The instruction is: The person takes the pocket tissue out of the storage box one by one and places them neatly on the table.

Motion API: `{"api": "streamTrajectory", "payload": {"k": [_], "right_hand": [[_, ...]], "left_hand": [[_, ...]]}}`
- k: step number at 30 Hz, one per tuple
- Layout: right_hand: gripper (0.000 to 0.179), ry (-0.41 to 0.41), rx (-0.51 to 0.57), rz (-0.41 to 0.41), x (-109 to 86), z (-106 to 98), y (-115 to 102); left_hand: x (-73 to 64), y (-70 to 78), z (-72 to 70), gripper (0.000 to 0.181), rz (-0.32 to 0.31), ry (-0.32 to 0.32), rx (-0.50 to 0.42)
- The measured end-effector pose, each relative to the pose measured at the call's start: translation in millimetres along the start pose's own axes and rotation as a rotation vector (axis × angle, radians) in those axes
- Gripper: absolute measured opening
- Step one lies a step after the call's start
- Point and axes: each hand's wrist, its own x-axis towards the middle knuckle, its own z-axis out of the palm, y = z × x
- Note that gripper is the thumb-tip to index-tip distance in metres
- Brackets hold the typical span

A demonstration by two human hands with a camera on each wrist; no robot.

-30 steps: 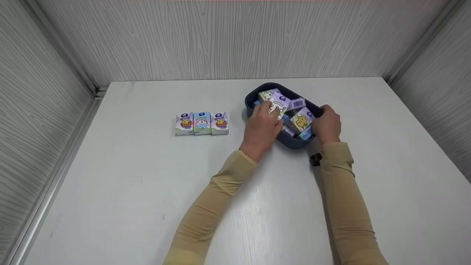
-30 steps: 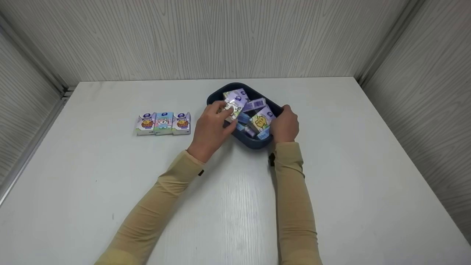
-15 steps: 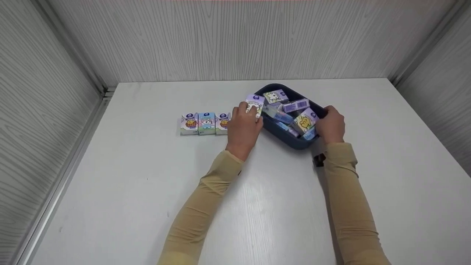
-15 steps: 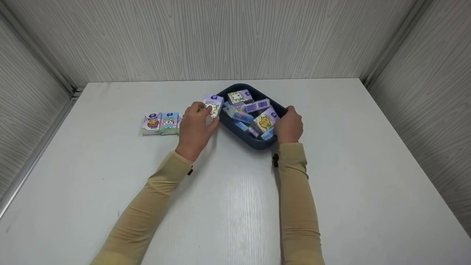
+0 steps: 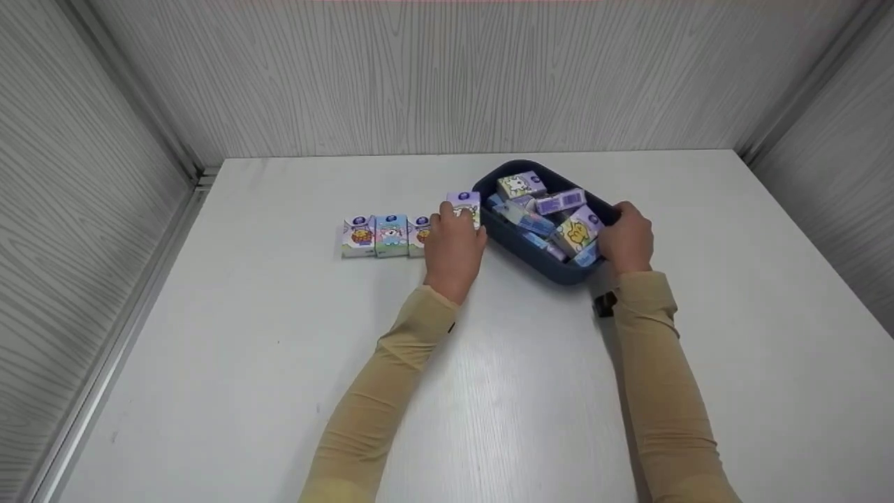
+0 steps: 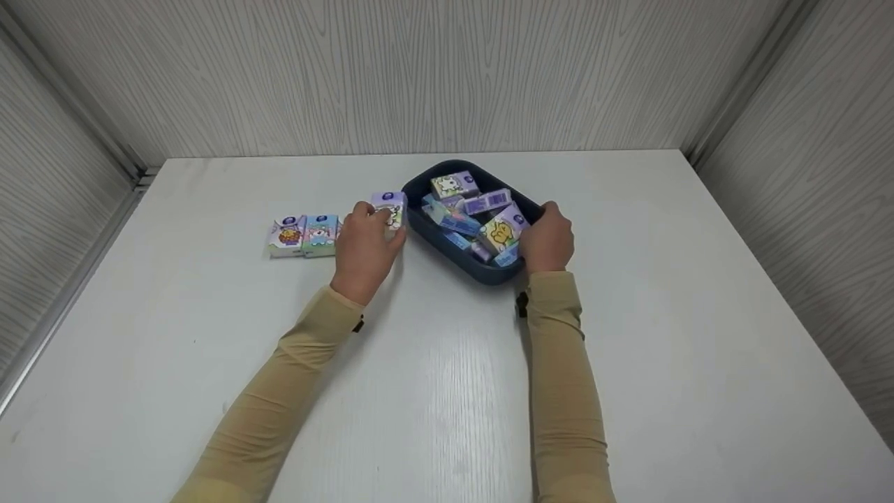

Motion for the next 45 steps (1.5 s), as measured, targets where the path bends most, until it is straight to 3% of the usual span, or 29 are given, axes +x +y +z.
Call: {"api": "streamTrajectory", "payload": {"k": [8, 12, 18, 23, 26, 30, 32, 38, 45], "right_hand": [[0.046, -0.018, 0.022, -0.007, 0.4, -0.2, 2.0], [0.046, -0.016, 0.011, -0.001, 0.9, 0.0, 2.3], [0.045, -0.023, 0.012, 0.001, 1.5, -1.1, -0.3], [0.044, -0.013, 0.022, -0.005, 0.5, -1.0, 1.1], [0.044, -0.013, 0.026, -0.001, 0.5, -0.6, 2.6], [0.045, -0.02, 0.033, -0.001, 0.1, -0.1, 2.5], [0.046, -0.022, 0.033, -0.002, 0.1, -0.1, 2.5], [0.046, -0.029, 0.027, -0.001, 0.2, 0.0, 2.5], [0.045, -0.038, 0.018, 0.005, 0.6, -1.7, 1.0]], "left_hand": [[0.9, -2.0, 2.3, 0.032, -0.081, -0.058, -0.015], [0.0, -4.6, 10.6, 0.03, -0.08, -0.075, 0.006], [-2.3, -5.8, 17.0, 0.027, -0.002, -0.138, 0.076], [-0.5, -6.8, 14.5, 0.018, 0.171, -0.246, 0.224], [0.6, -5.8, 12.6, 0.017, 0.257, -0.313, 0.214], [-0.3, -6.1, 11.7, 0.019, 0.287, -0.376, 0.201], [-1.1, -8.0, 12.1, 0.022, 0.286, -0.383, 0.217], [-1.7, -16.7, 12.3, 0.06, 0.258, -0.411, 0.291], [0.8, -22.5, 9.8, 0.066, 0.213, -0.438, 0.232]]}}
